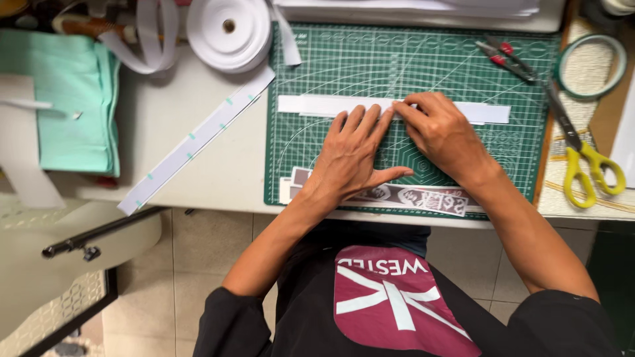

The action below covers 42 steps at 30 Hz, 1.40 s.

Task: The person folds a long white paper strip along pre-marked lines, aligns and presses the folds, then places the folded strip on a green cutting mat. They handle printed paper strips and a roll of white paper, using their hands to fold and position the pieces.

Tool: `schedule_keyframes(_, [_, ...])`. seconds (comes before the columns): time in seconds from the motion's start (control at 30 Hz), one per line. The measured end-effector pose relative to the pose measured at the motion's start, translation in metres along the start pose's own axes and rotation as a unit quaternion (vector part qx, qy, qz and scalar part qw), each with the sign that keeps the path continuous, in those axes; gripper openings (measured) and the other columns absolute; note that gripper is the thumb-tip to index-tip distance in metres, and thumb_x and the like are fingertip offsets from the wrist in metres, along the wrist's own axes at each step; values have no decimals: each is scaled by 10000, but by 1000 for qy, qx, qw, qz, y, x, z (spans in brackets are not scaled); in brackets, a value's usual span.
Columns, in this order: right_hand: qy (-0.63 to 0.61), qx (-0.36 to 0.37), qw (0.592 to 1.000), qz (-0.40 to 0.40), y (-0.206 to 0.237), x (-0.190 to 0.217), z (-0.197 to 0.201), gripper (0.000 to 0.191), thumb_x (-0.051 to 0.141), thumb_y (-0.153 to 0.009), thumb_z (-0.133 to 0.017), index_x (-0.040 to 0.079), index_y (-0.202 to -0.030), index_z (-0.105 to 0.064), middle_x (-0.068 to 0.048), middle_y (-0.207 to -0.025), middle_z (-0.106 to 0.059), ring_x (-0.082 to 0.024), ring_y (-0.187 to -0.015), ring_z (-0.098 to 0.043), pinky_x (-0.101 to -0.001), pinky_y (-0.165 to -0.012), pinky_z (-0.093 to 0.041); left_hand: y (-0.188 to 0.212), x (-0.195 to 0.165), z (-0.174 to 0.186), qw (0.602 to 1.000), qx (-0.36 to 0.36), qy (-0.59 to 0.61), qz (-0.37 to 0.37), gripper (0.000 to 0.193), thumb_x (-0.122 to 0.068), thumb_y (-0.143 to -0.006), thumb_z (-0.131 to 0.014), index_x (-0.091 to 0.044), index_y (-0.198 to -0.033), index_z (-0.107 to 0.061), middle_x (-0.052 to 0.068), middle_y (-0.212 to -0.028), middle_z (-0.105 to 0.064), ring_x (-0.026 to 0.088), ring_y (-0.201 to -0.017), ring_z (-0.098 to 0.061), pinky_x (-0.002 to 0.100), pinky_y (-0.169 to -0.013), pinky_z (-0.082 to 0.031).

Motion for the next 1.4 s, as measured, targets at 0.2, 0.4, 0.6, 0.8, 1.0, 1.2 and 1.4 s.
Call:
schedule_keyframes(0.2, [23,0,1000,0,0,2,-1,332,35,-892,-773,20,-1218,-717,-100,-1148,-681,-253,-1030,-662,-367,-910,-560,22,38,11,999,7,-35,24,960,-788,-942,-483,50,-1405,-562,212,-1420,-585,387,-1409,-493,571,-1208,-353])
schedule_keyframes(0.4, [27,-2,1000,-1,4,-5,-6,301,60,-931,-771,19,-1225,-720,-98,-1145,-684,-236,-1021,-662,-349,-909,-566,57,78,31,995,-8,-50,87,968,-814,-939,-375,-27,-1480,-531,156,-1539,-518,373,-1470,-431,581,-1246,-281])
schedule_keyframes(0.6, [12,-7,1000,2,9,-9,-11,270,88,-981,-751,8,-1237,-720,-106,-1160,-690,-236,-1027,-658,-338,-932,-570,65,84,18,996,9,-33,87,1051,-869,-902,-185,-100,-1580,-418,93,-1658,-378,304,-1554,-294,578,-1287,-175])
schedule_keyframes(0.8, [0,-22,1000,12,13,-9,-17,303,143,-965,-755,15,-1237,-721,-102,-1217,-693,-248,-1102,-633,-369,-1001,-537,66,90,16,995,9,-8,99,1047,-863,-912,-156,-101,-1580,-419,96,-1648,-398,312,-1553,-303,575,-1293,-159])
schedule_keyframes(1.0, [3,-22,1000,5,16,-13,-21,308,146,-969,-758,23,-1250,-726,-85,-1251,-682,-248,-1118,-628,-364,-1014,-533,65,91,19,994,10,17,109,1031,-856,-931,-184,-88,-1575,-427,99,-1639,-425,323,-1551,-320,571,-1296,-165])
schedule_keyframes(1.2, [4,-24,1000,12,15,-15,-24,305,154,-970,-764,25,-1243,-725,-91,-1240,-682,-246,-1105,-628,-367,-1007,-537,63,91,19,993,0,18,114,1010,-847,-926,-202,-104,-1565,-443,92,-1626,-446,319,-1536,-351,564,-1293,-169])
schedule_keyframes(1.4, [0,-26,1000,11,14,-13,-21,305,148,-963,-765,24,-1239,-726,-97,-1236,-684,-247,-1097,-632,-365,-995,-541,60,89,26,991,6,34,126,974,-833,-946,-260,-89,-1539,-473,126,-1605,-466,339,-1528,-368,574,-1282,-193])
Point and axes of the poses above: each hand's wrist, its own y-axis away from the middle knuckle, its own z-axis out of the back of the hand, x = y × z, the point moved 5 cm from there along -y, towards the middle knuckle
